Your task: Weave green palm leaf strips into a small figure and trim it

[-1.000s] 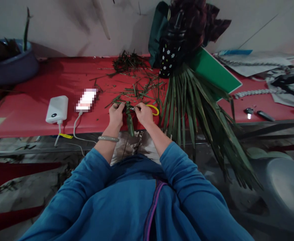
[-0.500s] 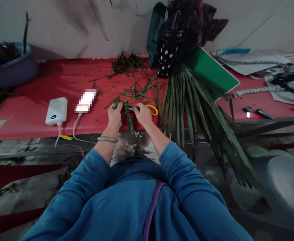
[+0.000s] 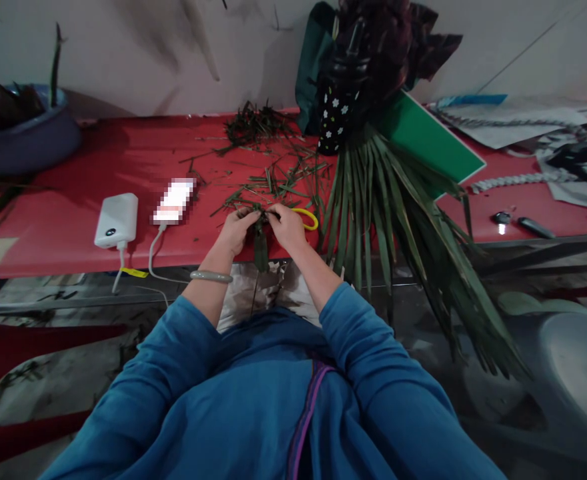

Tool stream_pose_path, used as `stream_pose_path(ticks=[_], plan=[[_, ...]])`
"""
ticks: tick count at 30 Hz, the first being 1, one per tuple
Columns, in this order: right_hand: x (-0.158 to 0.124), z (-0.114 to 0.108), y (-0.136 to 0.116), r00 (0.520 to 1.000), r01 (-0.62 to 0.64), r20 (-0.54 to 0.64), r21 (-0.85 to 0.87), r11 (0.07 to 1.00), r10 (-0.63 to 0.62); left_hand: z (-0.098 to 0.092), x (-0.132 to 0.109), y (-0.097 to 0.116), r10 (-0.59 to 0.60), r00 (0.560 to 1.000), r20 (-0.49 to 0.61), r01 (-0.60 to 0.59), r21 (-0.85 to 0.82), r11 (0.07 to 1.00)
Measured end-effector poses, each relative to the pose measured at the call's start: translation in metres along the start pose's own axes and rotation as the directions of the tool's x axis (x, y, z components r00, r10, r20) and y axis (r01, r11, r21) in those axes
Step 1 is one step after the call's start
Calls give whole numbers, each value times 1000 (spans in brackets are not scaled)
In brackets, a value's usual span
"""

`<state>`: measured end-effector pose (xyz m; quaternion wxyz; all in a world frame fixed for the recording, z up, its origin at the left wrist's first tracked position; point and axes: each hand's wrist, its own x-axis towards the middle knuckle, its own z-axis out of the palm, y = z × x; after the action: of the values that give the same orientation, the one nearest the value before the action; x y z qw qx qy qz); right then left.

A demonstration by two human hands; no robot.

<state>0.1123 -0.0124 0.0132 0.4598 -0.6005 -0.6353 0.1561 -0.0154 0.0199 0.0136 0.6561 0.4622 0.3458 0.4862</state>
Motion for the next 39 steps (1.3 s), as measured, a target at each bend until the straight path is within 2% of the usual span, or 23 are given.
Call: stream_pose_path(ticks=[9, 25, 31, 34, 39], plan=[[1, 3, 5, 998, -67, -16, -121, 990, 65, 1, 0, -3, 21, 1000, -3, -20, 35, 999], [0, 1, 3, 995, -103, -10, -146, 984, 103, 4, -4, 1, 12, 999, -34, -12, -5, 1000], [0, 0, 1, 994, -105, -30, -98, 990, 102, 4, -4, 1, 54, 998, -36, -55, -25, 998], [0, 0, 0, 993, -109, -45, -70, 992, 106, 4, -3, 1, 87, 993, -84, -95, -88, 992], [-1, 1, 0, 999, -40, -9, -10, 999, 40, 1, 0, 0, 16, 993, -118, -31, -126, 992]])
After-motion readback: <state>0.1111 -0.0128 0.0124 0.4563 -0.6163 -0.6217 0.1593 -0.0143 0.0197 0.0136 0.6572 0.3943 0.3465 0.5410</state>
